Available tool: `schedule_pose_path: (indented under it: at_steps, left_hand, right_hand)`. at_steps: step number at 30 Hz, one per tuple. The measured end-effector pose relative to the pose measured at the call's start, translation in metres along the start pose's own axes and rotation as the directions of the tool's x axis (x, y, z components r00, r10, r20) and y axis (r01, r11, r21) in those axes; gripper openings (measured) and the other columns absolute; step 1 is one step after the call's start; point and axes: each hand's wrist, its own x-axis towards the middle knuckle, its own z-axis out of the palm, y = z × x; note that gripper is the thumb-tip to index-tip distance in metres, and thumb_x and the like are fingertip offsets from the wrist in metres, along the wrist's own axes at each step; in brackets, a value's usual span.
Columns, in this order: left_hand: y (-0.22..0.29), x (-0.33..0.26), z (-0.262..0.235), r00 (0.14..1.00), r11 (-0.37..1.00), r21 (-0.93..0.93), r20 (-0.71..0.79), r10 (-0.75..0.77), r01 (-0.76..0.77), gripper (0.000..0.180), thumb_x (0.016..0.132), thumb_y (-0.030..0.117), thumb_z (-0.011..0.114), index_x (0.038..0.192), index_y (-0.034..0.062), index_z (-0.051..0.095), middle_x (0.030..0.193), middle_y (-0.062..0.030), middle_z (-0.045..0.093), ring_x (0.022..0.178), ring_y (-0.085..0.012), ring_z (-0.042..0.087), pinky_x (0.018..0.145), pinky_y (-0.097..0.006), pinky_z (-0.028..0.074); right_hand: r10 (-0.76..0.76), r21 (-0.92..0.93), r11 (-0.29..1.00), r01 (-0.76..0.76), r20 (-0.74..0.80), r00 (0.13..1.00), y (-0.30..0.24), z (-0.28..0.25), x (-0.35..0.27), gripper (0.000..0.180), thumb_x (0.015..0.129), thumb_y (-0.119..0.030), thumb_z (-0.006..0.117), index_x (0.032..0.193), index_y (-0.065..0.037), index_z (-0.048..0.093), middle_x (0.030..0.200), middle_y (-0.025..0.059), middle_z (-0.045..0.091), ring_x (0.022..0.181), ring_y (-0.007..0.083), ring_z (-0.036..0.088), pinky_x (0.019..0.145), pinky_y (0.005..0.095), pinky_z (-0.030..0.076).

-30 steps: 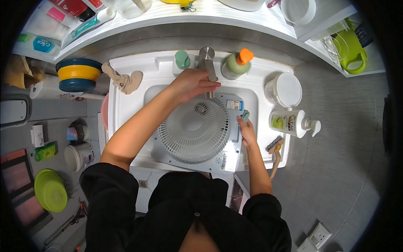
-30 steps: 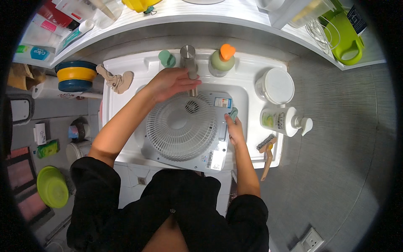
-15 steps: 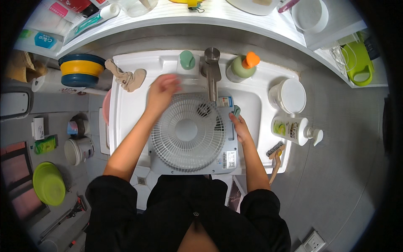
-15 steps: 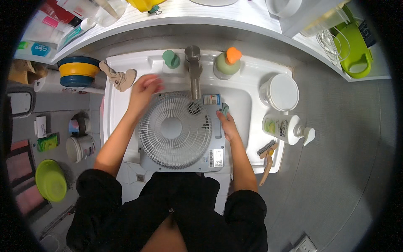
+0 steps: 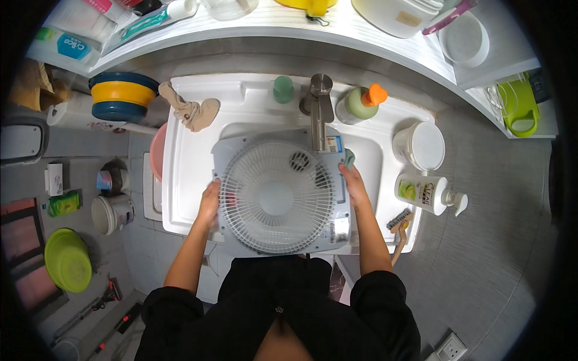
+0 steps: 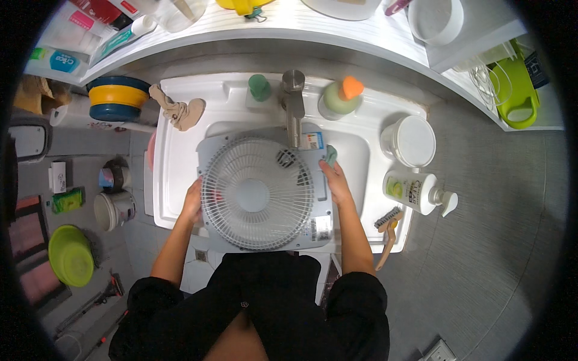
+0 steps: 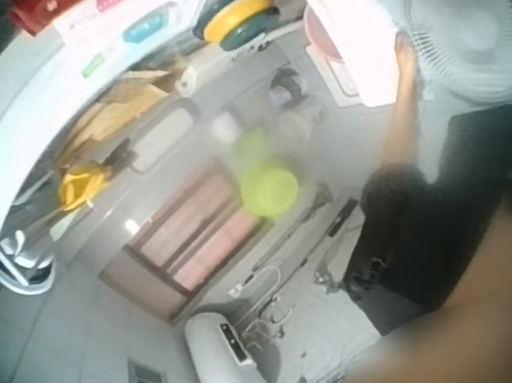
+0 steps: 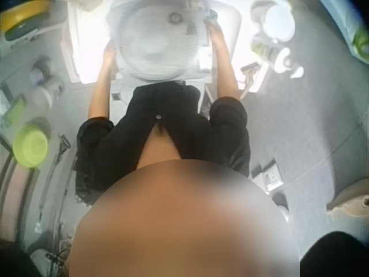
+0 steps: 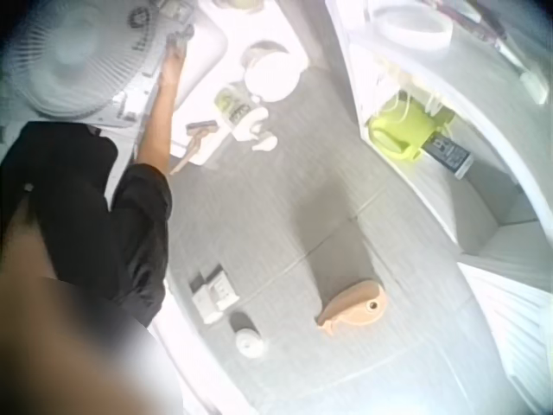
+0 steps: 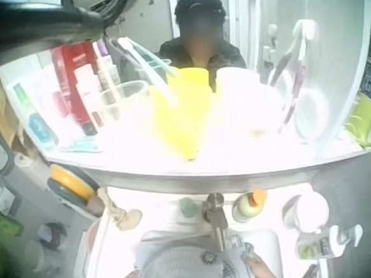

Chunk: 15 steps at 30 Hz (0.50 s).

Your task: The person cleans a white electric fan in a sink. They rinse the fan under running water, scrub the front and back grilles with a brush, and wipe the surfaces with a cloth. The person handles the fan carefully, turning it to access different areas, and rinses the cleaning tools during the process.

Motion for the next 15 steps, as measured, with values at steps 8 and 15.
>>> schedule_pose_path:
  at_steps: [8,15]
  left_hand:
    - [-0.012,0.034,0.057,0.997,0.995,0.094,0.071,0.011,-0.018,0.035,0.091,0.034,0.043,0.1,0.0019,0.052,0.076,-0.008,0.058,0.064,-0.015,0.058,0.056,-0.028,0.049]
    - [-0.002,0.092,0.1,0.945,0.944,0.327,0.3,-0.132,0.028,0.036,0.089,0.032,0.046,0.104,-0.0005,0.051,0.079,-0.0076,0.06,0.063,-0.0121,0.057,0.055,-0.026,0.048]
  right_hand:
    - [0.017,0.126,0.992,0.004,-0.167,0.986,0.006,-0.053,-0.045,0.035,0.087,-0.023,0.05,0.113,0.001,0.047,0.097,0.0097,0.059,0.081,0.0183,0.06,0.07,0.0281,0.05]
    - [0.033,0.256,0.965,0.06,-0.346,0.938,0.006,-0.068,-0.1,0.039,0.087,-0.024,0.049,0.117,0.0,0.043,0.105,0.0106,0.056,0.088,0.021,0.059,0.076,0.0311,0.05]
